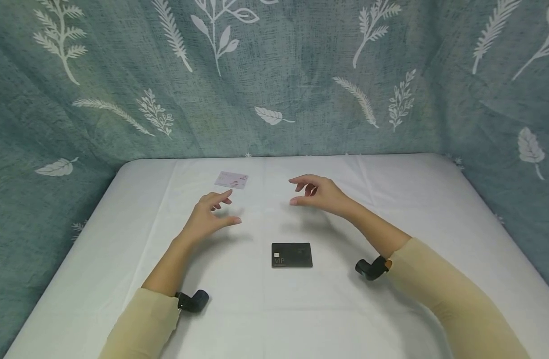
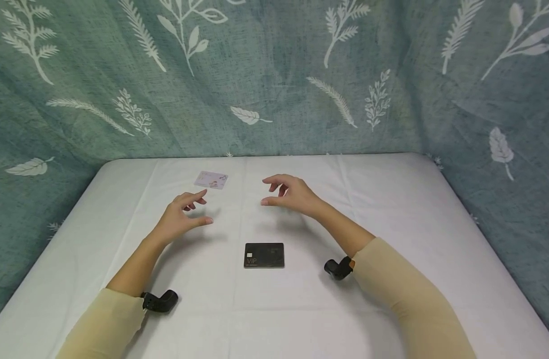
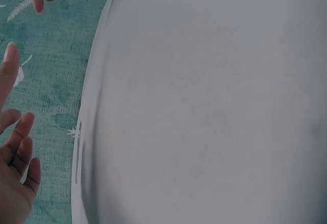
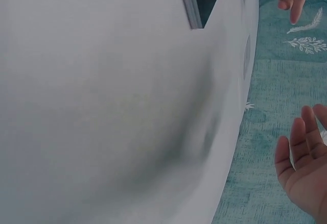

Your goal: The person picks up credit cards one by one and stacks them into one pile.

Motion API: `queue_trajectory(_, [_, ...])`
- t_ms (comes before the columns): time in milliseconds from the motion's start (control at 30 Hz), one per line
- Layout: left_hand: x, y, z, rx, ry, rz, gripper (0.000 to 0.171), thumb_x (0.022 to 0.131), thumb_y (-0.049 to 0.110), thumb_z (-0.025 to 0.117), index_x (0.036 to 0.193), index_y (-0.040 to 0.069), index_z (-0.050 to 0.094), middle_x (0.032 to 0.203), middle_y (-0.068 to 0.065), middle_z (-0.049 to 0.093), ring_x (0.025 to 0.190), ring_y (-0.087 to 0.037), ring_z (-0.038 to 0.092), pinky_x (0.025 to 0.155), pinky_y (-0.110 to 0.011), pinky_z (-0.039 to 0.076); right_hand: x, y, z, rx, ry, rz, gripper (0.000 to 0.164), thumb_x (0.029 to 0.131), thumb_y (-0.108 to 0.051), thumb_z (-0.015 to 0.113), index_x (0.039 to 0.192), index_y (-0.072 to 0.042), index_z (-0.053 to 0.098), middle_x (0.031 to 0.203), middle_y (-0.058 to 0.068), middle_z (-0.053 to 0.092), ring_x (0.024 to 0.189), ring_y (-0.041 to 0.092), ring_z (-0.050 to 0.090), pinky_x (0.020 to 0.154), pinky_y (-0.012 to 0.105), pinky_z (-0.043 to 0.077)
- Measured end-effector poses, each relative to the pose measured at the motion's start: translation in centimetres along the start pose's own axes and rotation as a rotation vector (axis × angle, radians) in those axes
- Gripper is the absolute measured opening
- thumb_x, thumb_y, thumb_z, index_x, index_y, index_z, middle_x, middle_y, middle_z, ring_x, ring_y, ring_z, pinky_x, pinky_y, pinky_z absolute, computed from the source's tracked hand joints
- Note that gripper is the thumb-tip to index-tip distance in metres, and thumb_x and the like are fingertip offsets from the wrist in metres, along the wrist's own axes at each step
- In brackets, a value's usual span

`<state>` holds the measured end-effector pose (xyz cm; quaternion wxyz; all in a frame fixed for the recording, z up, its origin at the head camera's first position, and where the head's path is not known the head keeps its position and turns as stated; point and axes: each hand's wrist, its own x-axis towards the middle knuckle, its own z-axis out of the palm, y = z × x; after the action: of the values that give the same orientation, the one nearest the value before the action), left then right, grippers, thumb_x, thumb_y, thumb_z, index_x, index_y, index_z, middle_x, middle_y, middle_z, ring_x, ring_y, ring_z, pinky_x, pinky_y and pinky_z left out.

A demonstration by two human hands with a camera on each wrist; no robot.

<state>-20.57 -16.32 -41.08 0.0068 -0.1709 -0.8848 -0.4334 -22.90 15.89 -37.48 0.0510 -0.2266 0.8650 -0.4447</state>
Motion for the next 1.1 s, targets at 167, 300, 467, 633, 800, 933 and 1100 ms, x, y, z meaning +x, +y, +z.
queue_trajectory(167, [0.7,-0.8,-0.8,0.006,0.005,-0.068,0.077,0.074,0.031,0.081,0.141,0.011,0.046,0.120,-0.012,0.057,0.106,-0.031,0.045,0.088,-0.042,0.038,1.1,-0.5,0.3,-0.017,0.009,0.012,0.055,0.077,-0.029,0.078,0.126,-0.014,0.059,0.105,0.007,0.062,0.085,0.020,0.055,0.072,0.032,0.046])
queue_trajectory(300, [1.4,-1.4,-1.4,0.025,0.010,-0.113,0.078,0.076,0.034,0.079,0.142,0.013,0.044,0.122,-0.007,0.055,0.108,-0.028,0.043,0.089,-0.043,0.038,1.9,-0.9,0.6,-0.035,0.010,0.017,0.056,0.077,-0.030,0.079,0.127,-0.014,0.059,0.105,0.007,0.062,0.086,0.020,0.055,0.073,0.033,0.045])
queue_trajectory(467, [2.4,-1.9,-2.0,0.029,0.025,-0.139,0.079,0.077,0.036,0.078,0.143,0.014,0.042,0.124,-0.007,0.053,0.110,-0.028,0.042,0.088,-0.043,0.038,3.0,-1.2,1.1,-0.062,0.020,0.027,0.056,0.077,-0.031,0.078,0.127,-0.014,0.059,0.106,0.007,0.062,0.087,0.019,0.055,0.073,0.033,0.045])
queue_trajectory(633, [3.4,-2.5,-2.6,0.014,0.080,-0.162,0.078,0.078,0.036,0.077,0.144,0.014,0.041,0.125,-0.009,0.053,0.110,-0.030,0.042,0.086,-0.041,0.038,4.4,-1.8,1.8,-0.073,0.025,0.028,0.056,0.079,-0.033,0.077,0.127,-0.013,0.059,0.108,0.009,0.061,0.087,0.020,0.054,0.072,0.032,0.045])
queue_trajectory(800, [4.4,-3.5,-2.9,-0.014,0.132,-0.208,0.078,0.078,0.037,0.076,0.143,0.013,0.041,0.126,-0.012,0.053,0.111,-0.030,0.041,0.086,-0.040,0.037,5.9,-2.2,2.5,-0.073,0.037,0.055,0.056,0.080,-0.035,0.075,0.128,-0.014,0.058,0.109,0.010,0.060,0.085,0.021,0.052,0.069,0.032,0.044])
queue_trajectory(933, [5.3,-4.1,-2.7,-0.010,0.139,-0.232,0.078,0.079,0.039,0.076,0.143,0.011,0.041,0.126,-0.013,0.053,0.112,-0.030,0.042,0.087,-0.041,0.038,6.8,-2.0,3.0,-0.067,0.047,0.084,0.057,0.080,-0.035,0.075,0.129,-0.013,0.057,0.110,0.011,0.060,0.084,0.022,0.052,0.069,0.031,0.044])
queue_trajectory(1100, [5.9,-4.5,-2.7,0.016,0.122,-0.259,0.078,0.080,0.037,0.075,0.143,0.008,0.041,0.127,-0.015,0.052,0.111,-0.031,0.042,0.089,-0.043,0.038,8.1,-1.3,3.9,-0.058,0.068,0.108,0.057,0.081,-0.037,0.073,0.130,-0.013,0.056,0.114,0.013,0.061,0.087,0.022,0.052,0.072,0.031,0.045])
